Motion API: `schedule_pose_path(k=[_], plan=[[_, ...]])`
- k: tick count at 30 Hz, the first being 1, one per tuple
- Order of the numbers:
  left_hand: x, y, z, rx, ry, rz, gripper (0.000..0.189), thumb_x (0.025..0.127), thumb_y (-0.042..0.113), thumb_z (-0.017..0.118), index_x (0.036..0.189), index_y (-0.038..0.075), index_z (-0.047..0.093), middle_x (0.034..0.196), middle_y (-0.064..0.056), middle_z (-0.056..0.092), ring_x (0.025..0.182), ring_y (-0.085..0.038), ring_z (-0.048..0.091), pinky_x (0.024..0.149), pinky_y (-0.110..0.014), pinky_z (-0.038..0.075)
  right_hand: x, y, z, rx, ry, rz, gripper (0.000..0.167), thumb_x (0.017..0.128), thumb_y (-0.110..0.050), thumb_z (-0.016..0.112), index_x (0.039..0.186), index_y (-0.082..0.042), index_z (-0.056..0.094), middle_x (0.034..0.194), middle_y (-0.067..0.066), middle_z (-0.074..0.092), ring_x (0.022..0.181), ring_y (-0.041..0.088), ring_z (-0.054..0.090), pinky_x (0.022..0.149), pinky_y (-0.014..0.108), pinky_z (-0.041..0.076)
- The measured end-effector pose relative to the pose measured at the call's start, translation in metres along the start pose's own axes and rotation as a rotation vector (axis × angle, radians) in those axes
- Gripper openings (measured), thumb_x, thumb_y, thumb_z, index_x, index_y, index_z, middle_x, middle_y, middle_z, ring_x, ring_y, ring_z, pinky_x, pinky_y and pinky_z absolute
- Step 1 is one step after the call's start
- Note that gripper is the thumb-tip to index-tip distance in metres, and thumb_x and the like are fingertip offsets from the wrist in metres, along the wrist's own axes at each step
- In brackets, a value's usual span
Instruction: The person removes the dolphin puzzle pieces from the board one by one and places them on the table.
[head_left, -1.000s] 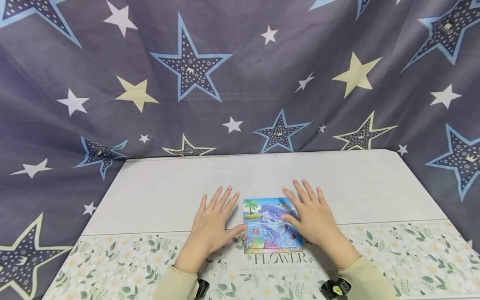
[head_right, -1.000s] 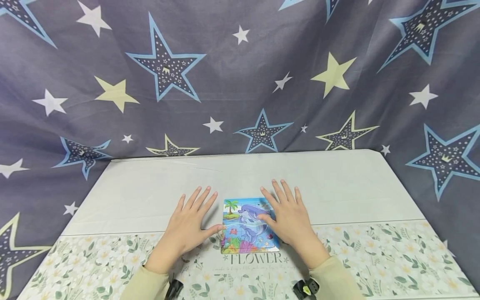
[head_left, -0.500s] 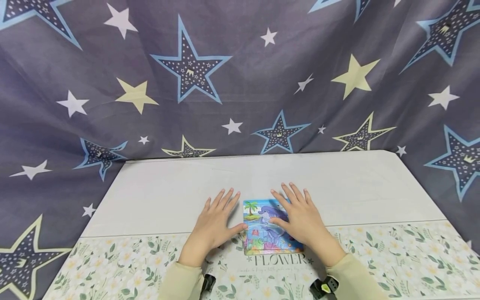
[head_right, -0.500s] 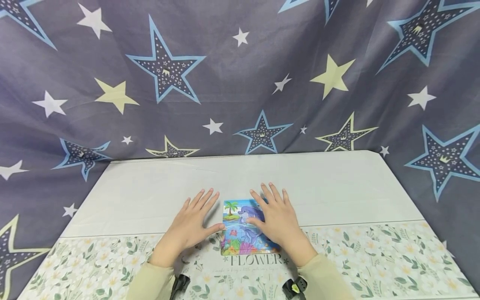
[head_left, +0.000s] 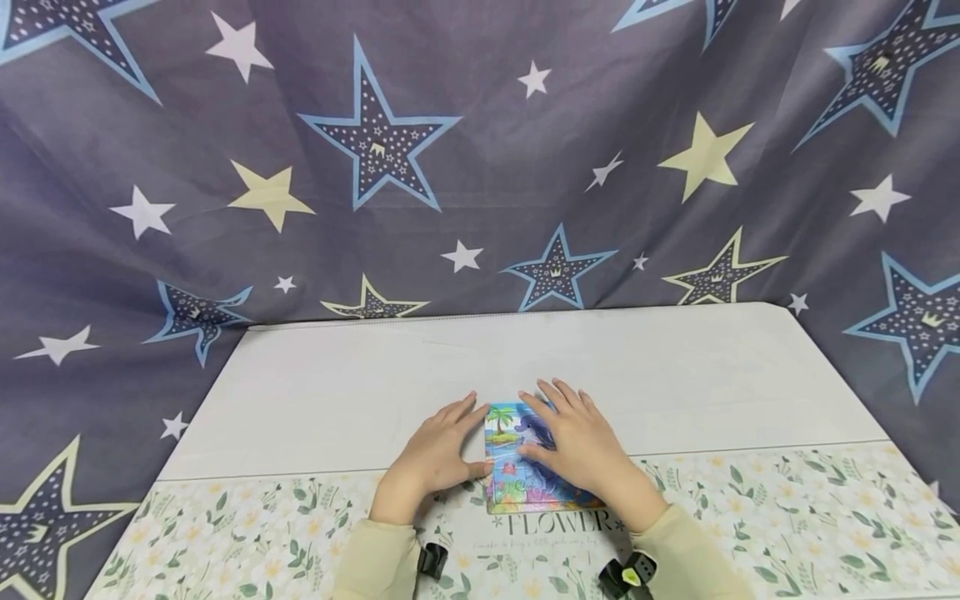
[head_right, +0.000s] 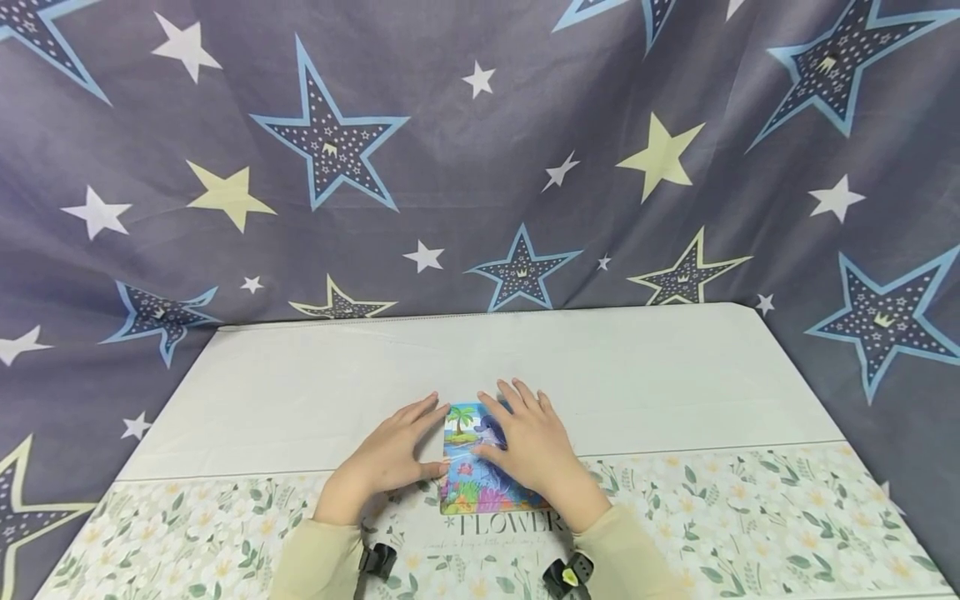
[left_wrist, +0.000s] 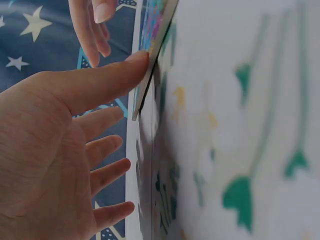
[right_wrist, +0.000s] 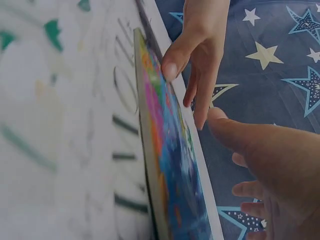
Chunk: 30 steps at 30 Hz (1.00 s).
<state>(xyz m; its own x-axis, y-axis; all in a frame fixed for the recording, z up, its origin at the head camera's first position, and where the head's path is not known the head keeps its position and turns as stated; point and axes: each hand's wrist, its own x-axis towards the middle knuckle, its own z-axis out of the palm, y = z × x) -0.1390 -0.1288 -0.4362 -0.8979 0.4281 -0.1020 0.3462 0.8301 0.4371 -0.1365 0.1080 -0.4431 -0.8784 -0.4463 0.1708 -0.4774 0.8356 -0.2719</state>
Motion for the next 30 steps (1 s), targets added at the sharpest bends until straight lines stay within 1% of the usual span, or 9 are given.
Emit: schedule_pose_path(k=[3,7,14,21,27,30], plan=[[0.002,0.000,-0.001,-0.018,-0.004,-0.002,0.085,0.080,0.039,0.082,0.151,0.011,0.044,0.161,-0.010,0.028,0.144,-0.037,0.029,0.115,-0.058,0.026,0.002,-0.005,0.000,0.041,-0.023,-0.006,0.078,0.087,-0.055,0.069,0.151,-0.017,0.045,0.154,0.017,0.038,0.143,0.039,0.031,0.112,0.065,0.026],[0.006,-0.001,-0.001,-0.055,-0.015,-0.024,0.085,0.077,0.037,0.084,0.148,0.011,0.047,0.160,-0.010,0.030,0.144,-0.037,0.029,0.114,-0.060,0.026,0.004,-0.009,0.002,0.074,-0.023,-0.019,0.077,0.086,-0.053,0.071,0.149,-0.015,0.047,0.151,0.016,0.042,0.139,0.037,0.038,0.110,0.064,0.031],[0.009,-0.003,-0.001,-0.084,-0.019,-0.038,0.086,0.073,0.036,0.087,0.146,0.009,0.050,0.156,-0.011,0.036,0.144,-0.037,0.030,0.114,-0.061,0.025,0.011,-0.012,0.008,0.049,-0.016,-0.031,0.071,0.084,-0.047,0.075,0.141,-0.010,0.055,0.142,0.014,0.052,0.131,0.033,0.048,0.106,0.056,0.041],[0.007,-0.006,0.002,-0.123,-0.021,-0.032,0.085,0.075,0.035,0.086,0.147,0.009,0.048,0.157,-0.012,0.035,0.145,-0.036,0.027,0.117,-0.059,0.020,0.018,-0.012,0.014,0.079,0.003,-0.030,0.062,0.083,-0.042,0.079,0.132,-0.007,0.062,0.126,0.011,0.060,0.117,0.031,0.055,0.098,0.050,0.048],[0.006,-0.007,0.004,-0.134,-0.030,-0.022,0.085,0.077,0.036,0.083,0.148,0.008,0.046,0.158,-0.012,0.033,0.146,-0.036,0.025,0.118,-0.058,0.018,0.024,-0.012,0.019,0.097,0.014,0.002,0.057,0.080,-0.039,0.082,0.125,-0.009,0.066,0.118,0.008,0.060,0.108,0.028,0.056,0.093,0.046,0.050],[0.006,-0.007,0.003,-0.129,-0.032,-0.021,0.087,0.077,0.038,0.083,0.149,0.008,0.045,0.159,-0.012,0.032,0.147,-0.036,0.024,0.118,-0.058,0.018,0.028,-0.012,0.020,0.097,0.019,0.005,0.054,0.080,-0.039,0.083,0.121,-0.008,0.067,0.114,0.006,0.060,0.105,0.027,0.055,0.091,0.044,0.050]])
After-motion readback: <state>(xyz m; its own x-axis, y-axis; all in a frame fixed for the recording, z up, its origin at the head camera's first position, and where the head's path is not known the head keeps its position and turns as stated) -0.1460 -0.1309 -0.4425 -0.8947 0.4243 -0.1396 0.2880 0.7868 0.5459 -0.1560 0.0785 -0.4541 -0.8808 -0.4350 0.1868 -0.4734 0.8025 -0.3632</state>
